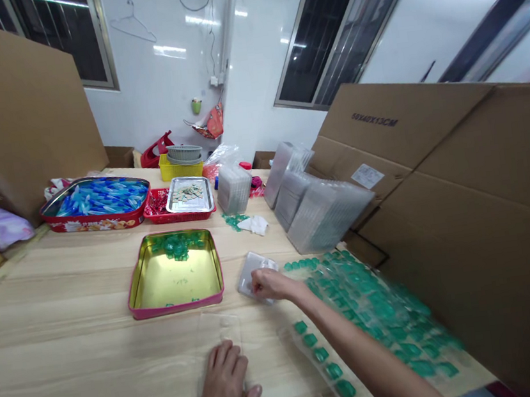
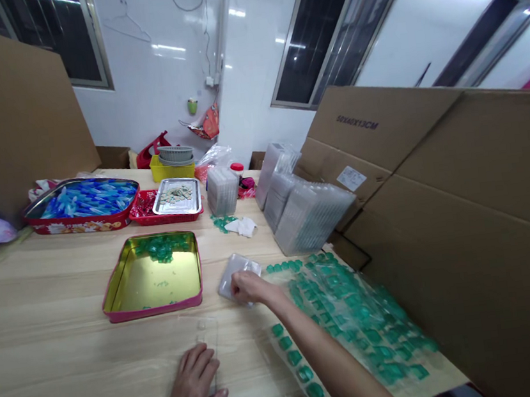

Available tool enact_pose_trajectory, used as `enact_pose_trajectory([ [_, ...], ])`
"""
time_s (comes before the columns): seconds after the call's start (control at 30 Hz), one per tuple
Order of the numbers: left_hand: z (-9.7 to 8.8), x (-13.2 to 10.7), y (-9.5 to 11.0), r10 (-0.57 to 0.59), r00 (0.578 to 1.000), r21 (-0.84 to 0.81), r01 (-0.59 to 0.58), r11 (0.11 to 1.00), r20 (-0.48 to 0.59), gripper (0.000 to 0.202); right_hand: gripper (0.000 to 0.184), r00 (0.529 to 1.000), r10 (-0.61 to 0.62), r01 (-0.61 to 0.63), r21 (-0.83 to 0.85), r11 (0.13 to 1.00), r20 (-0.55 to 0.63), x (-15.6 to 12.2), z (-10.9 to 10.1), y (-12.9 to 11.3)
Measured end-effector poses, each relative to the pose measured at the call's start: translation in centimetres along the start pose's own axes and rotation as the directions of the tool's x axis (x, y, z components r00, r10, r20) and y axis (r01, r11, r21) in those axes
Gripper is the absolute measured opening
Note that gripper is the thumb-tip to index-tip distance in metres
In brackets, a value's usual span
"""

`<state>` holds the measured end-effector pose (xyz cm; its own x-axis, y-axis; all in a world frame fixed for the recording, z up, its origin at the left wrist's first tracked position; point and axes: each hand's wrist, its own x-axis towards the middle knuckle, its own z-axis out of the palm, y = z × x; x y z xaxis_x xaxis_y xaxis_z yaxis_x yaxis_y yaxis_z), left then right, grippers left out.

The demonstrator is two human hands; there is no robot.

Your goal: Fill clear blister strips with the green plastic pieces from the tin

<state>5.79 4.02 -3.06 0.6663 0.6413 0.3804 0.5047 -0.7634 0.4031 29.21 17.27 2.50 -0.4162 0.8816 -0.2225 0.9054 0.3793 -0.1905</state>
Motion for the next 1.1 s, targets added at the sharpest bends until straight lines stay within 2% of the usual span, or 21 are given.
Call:
enact_pose_trajectory([
  [0.17,0.0,-0.4,-0.2,0.043,0.995,0.134,-0.030,0.991,-0.090,0.031,0.011,0.983,0.024,-0.048,-0.125,0.991,-0.180,-1.2,1.2,-2.0],
  [0.3,-0.9,-1.5,-1.0,0.100,0.981,0.242,-0.058,0.968,-0.165,0.031,0.012,0.946,0.026,-0.084,-0.168,0.982,-0.322,-2.6,0.7,-2.0],
  [0.5,-2.9,-4.8,-3.5,0.140,0.959,0.366,-0.042,0.930,-0.247,0.032,0.012,0.903,-0.021,-0.064,-0.182,0.981,-0.429,-4.9,0.2,-2.2],
  [0.6,-3.5,-6.9,-5.2,0.082,0.962,0.354,0.015,0.935,-0.259,0.034,0.015,0.875,-0.075,0.001,-0.155,0.988,-0.479,-5.7,0.6,-2.8],
  [0.7,-3.8,-8.9,-7.0,0.045,0.963,0.354,0.054,0.934,-0.267,0.038,0.014,0.870,-0.105,0.017,-0.184,0.983,-0.481,-5.8,0.8,-3.2],
  [0.83,-4.4,-10.7,-8.7,0.065,0.968,0.396,0.038,0.917,-0.242,0.042,0.010,0.878,-0.087,-0.043,-0.259,0.965,-0.471,-5.3,0.8,-3.2],
  [0.93,-5.0,-11.4,-9.2,0.042,0.967,0.392,0.061,0.918,-0.250,0.041,0.009,0.887,-0.067,-0.075,-0.286,0.955,-0.457,-4.8,0.8,-3.1],
  [1.1,-6.2,-12.1,-9.5,-0.069,0.963,0.333,0.156,0.930,-0.259,0.039,0.014,0.890,-0.073,-0.070,-0.292,0.954,-0.450,-5.0,0.0,-2.8],
])
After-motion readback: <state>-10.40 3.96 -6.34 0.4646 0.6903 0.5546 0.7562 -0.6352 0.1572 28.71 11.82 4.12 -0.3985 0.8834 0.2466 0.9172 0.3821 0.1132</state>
